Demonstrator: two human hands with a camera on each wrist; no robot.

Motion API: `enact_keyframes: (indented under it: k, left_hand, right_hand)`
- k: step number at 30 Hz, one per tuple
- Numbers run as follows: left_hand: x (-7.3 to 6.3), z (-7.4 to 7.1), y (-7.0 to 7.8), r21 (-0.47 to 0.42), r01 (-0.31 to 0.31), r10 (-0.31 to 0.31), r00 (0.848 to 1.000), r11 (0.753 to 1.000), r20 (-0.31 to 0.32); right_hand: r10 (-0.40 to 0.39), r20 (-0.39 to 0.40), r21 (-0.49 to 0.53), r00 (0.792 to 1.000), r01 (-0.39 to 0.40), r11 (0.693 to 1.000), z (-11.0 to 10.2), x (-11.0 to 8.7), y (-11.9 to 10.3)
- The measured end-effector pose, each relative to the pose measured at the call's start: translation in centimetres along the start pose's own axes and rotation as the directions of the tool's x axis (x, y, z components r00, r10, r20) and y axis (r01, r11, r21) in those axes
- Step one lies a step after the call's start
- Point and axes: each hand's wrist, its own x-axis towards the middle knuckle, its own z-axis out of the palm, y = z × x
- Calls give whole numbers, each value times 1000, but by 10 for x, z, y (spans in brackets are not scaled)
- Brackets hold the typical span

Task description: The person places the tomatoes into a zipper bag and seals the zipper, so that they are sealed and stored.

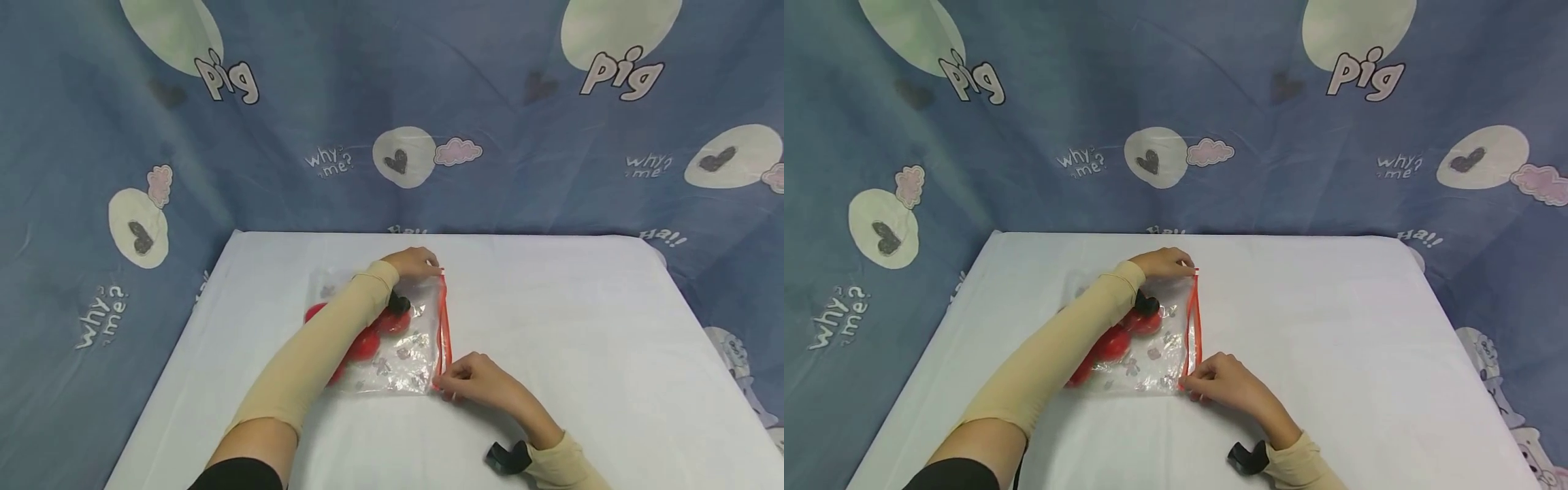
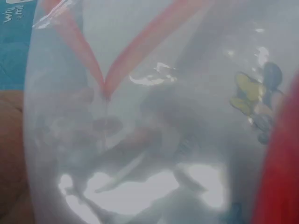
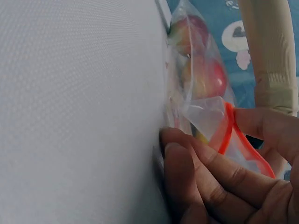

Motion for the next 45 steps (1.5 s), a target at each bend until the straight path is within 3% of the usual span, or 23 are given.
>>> enact_keyframes:
  k: [5,12,19,23,31,37,41,45]
  left_hand:
    - [1,8,-5,-43,-22,21,999,999,-25]
    - [0,14,-14,-194,-53,41,997,980,-65]
    - [-2,3,-20,-266,-85,51,990,960,-132]
    - [-6,-4,-27,-337,-75,22,987,939,-160]
    - [-25,-20,-42,-489,-48,-62,977,871,-206]
    - [-37,-30,-52,-546,-57,-98,963,836,-251]
    - [-51,-31,-56,-565,-81,-115,946,821,-304]
    - [-66,-28,-56,-598,-116,-121,932,793,-341]
  right_hand:
    - [-27,48,36,998,26,999,5,-1,2]
    - [-61,131,103,990,47,994,7,-6,9]
    - [-73,183,163,980,43,986,-5,-8,15]
    - [-69,175,161,982,40,986,-15,-10,17]
    - [-15,83,89,996,7,996,-41,-19,21]
    - [8,-65,13,998,-7,1000,-72,-29,24]
    - [11,-217,-27,976,-18,999,-92,-35,23]
    - [5,-367,-56,930,-27,998,-106,-37,21]
